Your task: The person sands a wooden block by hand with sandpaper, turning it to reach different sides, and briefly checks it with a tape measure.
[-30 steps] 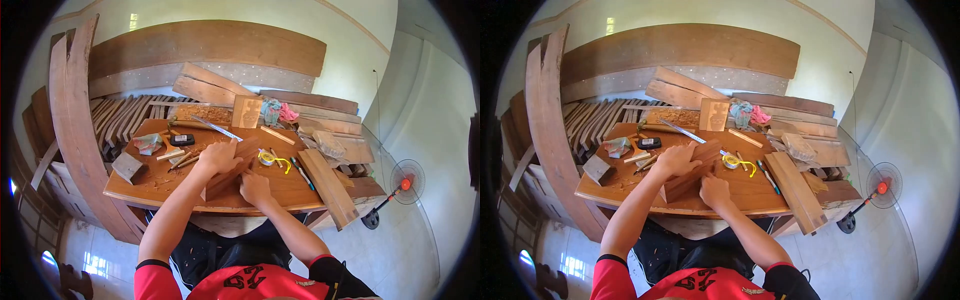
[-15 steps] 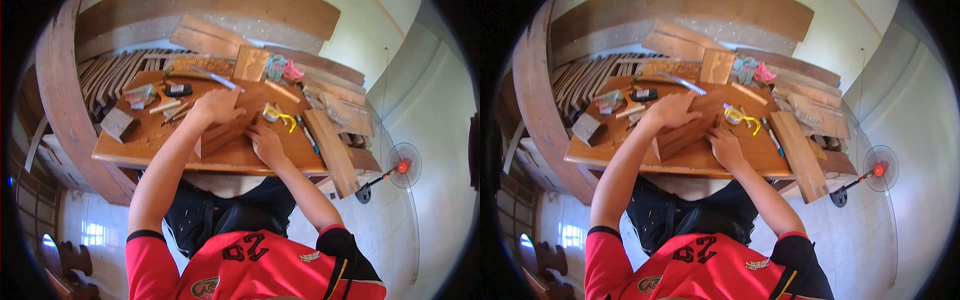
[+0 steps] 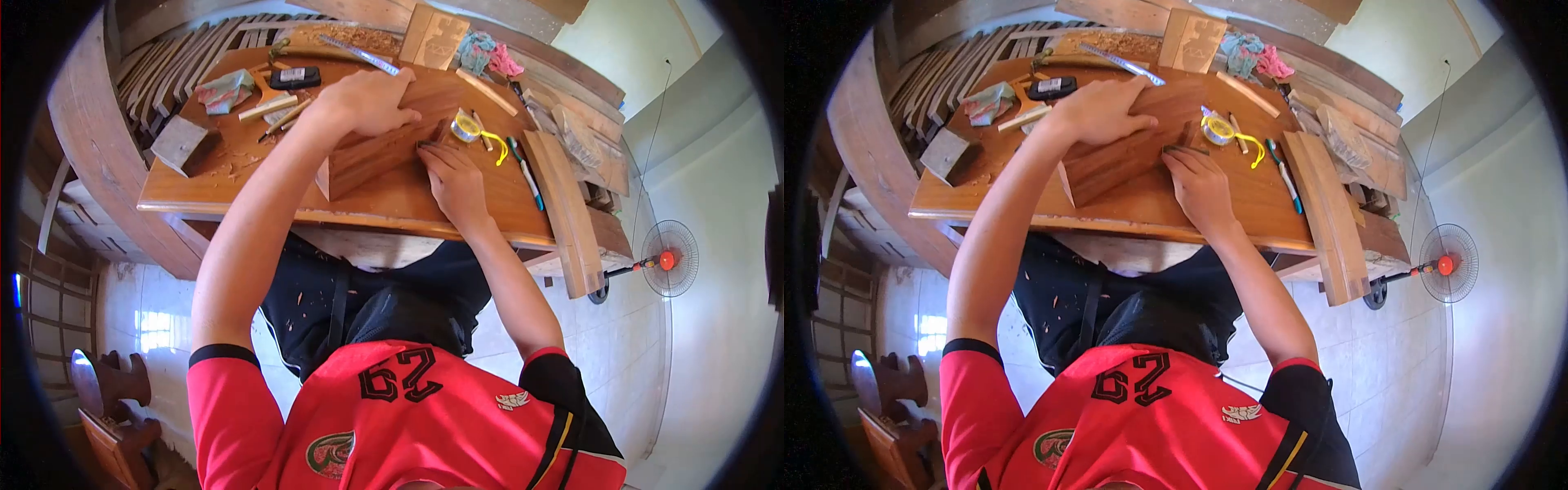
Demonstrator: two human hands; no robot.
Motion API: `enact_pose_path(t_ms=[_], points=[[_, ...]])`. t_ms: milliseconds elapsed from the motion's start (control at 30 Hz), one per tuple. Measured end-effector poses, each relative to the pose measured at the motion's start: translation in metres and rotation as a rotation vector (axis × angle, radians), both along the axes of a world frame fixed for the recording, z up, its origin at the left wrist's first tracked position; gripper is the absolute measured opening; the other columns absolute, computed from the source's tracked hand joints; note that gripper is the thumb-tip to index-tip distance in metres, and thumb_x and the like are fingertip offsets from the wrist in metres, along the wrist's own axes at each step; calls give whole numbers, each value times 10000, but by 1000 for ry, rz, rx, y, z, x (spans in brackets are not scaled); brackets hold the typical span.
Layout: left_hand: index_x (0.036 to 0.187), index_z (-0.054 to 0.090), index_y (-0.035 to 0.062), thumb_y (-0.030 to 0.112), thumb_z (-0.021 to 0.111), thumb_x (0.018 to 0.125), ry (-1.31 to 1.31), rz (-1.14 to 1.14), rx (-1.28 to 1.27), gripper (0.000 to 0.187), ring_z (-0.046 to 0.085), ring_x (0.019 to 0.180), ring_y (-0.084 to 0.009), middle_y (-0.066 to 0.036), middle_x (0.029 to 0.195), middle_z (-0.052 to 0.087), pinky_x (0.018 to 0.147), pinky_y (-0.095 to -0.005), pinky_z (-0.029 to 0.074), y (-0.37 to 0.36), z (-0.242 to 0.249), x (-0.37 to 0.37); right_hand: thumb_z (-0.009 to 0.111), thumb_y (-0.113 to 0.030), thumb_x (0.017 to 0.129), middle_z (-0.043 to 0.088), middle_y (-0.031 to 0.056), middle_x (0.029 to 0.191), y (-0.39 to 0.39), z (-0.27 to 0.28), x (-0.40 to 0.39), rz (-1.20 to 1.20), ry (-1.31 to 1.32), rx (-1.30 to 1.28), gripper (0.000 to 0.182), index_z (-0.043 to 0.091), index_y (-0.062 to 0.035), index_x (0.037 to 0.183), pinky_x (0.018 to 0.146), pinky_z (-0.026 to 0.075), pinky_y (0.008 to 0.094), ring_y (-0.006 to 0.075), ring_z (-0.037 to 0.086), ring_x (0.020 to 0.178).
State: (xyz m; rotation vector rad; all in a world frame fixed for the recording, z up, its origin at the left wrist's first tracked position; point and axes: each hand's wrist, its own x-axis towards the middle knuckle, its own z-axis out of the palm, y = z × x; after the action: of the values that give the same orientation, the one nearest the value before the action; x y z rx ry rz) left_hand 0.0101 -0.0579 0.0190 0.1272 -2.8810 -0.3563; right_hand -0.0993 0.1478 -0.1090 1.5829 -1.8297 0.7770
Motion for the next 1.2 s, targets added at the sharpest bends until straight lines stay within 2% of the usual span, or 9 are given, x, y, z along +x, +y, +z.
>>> enact_pose_path(t_ms=[367, 433, 533, 567, 667, 800, 933, 1067, 1200], points=[[1433, 488, 4, 468, 633, 977, 56, -42, -93, 667, 618, 1174, -483, -326, 1252, 649, 1035, -502, 482, -2, -8, -4, 646, -37, 869, 718, 123, 1191, 3, 7, 6, 38, -84, 203, 297, 738, -52, 1151, 1009, 511, 420, 321, 652, 1129], [1436, 493, 5, 433, 659, 977, 85, -34, -99, 649, 649, 1172, -440, -308, 1251, 661, 1036, -465, 494, 0, -7, -1, 651, -33, 856, 712, 122, 1167, 7, 5, 0, -29, -74, 201, 313, 738, -57, 1155, 991, 513, 422, 321, 652, 1101], [1319, 537, -42, 403, 649, 959, -123, 29, 41, 583, 658, 1135, -453, -314, 1188, 684, 974, -506, 525, 14, 29, 20, 668, -27, 829, 694, 120, 1070, 0, 6, 2, -84, 54, 188, 340, 743, -78, 1157, 916, 528, 426, 319, 652, 1011], [1307, 488, -48, 424, 635, 975, -104, 10, -7, 595, 657, 1115, -463, -316, 1149, 686, 962, -522, 520, 6, 16, 6, 676, -25, 821, 691, 115, 1056, 0, 9, 7, -100, 49, 187, 339, 746, -83, 1148, 897, 532, 424, 316, 652, 995], [1303, 495, -62, 415, 624, 985, -109, -18, -8, 588, 656, 1121, -462, -321, 1155, 684, 968, -516, 519, 8, 22, 14, 706, -18, 797, 688, 97, 1029, -1, 16, 7, -105, 68, 140, 320, 760, -99, 1101, 841, 542, 419, 305, 658, 961], [1409, 441, -80, 414, 621, 991, -69, -41, -18, 672, 642, 1162, -458, -337, 1188, 671, 998, -500, 509, 5, 15, 12, 746, -18, 767, 695, 60, 999, 13, 27, 2, -155, 41, 4, 270, 775, -111, 1020, 770, 553, 409, 282, 668, 933], [1364, 523, -77, 419, 648, 969, -89, -44, -7, 646, 635, 1188, -446, -322, 1245, 661, 1022, -479, 503, 5, 18, 10, 755, -52, 792, 703, 25, 973, 4, 24, 8, -188, 128, -53, 245, 789, -117, 1026, 732, 563, 390, 250, 677, 932], [1347, 553, -69, 420, 659, 961, -104, -34, 21, 632, 630, 1200, -441, -317, 1257, 658, 1035, -473, 494, 9, 21, 12, 730, -116, 854, 700, 10, 1067, -11, -1, 11, -224, 87, 103, 227, 790, -139, 1072, 750, 572, 379, 245, 678, 967], [1342, 565, -62, 425, 660, 963, -29, -45, -17, 624, 631, 1193, -444, -321, 1253, 657, 1036, -475, 489, 6, 13, 14, 699, -104, 884, 689, 58, 1067, -2, -7, 7, -76, 72, 167, 285, 766, -152, 1156, 797, 568, 401, 282, 673, 964]])
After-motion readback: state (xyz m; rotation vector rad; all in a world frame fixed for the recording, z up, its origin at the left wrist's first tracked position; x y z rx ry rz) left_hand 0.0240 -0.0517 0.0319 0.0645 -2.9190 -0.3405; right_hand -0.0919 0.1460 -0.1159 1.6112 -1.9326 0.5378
